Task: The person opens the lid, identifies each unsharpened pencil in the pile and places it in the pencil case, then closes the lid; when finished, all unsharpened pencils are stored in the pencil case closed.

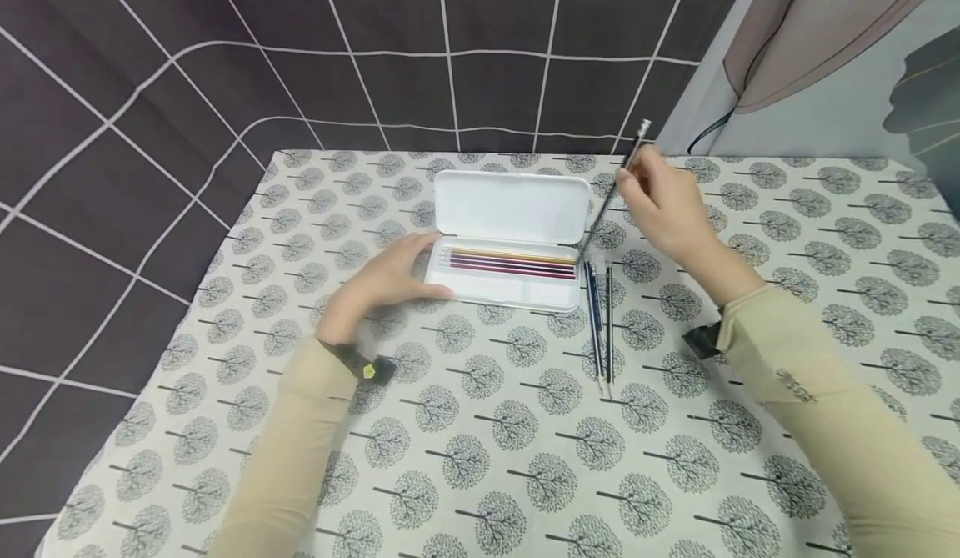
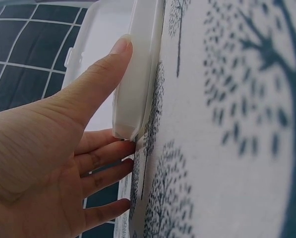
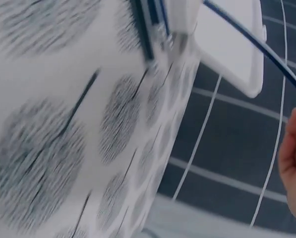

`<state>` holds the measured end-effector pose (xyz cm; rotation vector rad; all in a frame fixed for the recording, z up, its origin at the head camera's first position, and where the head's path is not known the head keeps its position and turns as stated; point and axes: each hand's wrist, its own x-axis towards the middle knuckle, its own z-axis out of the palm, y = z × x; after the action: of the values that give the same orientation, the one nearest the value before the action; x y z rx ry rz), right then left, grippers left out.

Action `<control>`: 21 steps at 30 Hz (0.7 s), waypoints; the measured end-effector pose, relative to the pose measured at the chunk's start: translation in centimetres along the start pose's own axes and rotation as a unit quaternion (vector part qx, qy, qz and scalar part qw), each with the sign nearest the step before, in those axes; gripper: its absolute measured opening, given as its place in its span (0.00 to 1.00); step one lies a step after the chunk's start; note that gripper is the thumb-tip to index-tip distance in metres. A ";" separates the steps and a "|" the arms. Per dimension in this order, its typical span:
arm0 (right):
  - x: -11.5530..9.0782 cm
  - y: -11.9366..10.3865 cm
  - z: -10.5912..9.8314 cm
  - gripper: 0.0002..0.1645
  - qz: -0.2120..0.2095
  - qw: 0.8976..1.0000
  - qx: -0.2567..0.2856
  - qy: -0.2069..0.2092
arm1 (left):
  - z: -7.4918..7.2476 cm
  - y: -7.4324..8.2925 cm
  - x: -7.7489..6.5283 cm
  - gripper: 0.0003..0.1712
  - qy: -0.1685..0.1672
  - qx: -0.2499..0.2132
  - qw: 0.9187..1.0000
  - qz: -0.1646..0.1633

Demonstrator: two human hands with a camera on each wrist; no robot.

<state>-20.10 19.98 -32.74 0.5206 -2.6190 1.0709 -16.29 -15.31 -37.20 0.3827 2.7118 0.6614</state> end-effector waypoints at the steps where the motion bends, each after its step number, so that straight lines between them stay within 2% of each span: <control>1: 0.3 -0.3 0.5 0.12 -0.027 1.000 -0.007 0.013 | 0.0 0.0 0.0 0.58 -0.001 -0.002 1.000 -0.001; 5: 1.1 -1.2 2.0 0.10 -0.118 0.990 -0.073 0.040 | -0.1 0.0 -0.1 0.58 -0.001 -0.006 1.000 -0.003; 8: 1.4 -1.4 2.6 0.08 -0.154 0.982 -0.098 0.038 | 0.0 0.1 -0.1 0.58 0.000 -0.004 1.000 -0.003; 11: 1.6 -1.5 2.8 0.07 -0.189 0.976 -0.099 0.033 | 0.0 0.0 0.0 0.58 0.002 0.001 1.000 -0.002; 15: 1.7 -1.8 3.0 0.08 -0.208 0.973 -0.103 0.011 | 0.0 0.0 0.0 0.58 0.004 0.001 1.000 -0.002; 21: 1.7 -1.8 3.9 0.07 -0.212 0.967 -0.133 -0.055 | 0.0 0.1 0.0 0.58 0.002 0.000 1.000 -0.006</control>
<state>-21.24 15.64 -33.67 1.0385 -2.5170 0.5621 -16.23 -15.21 -37.18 0.3648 2.7158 0.6597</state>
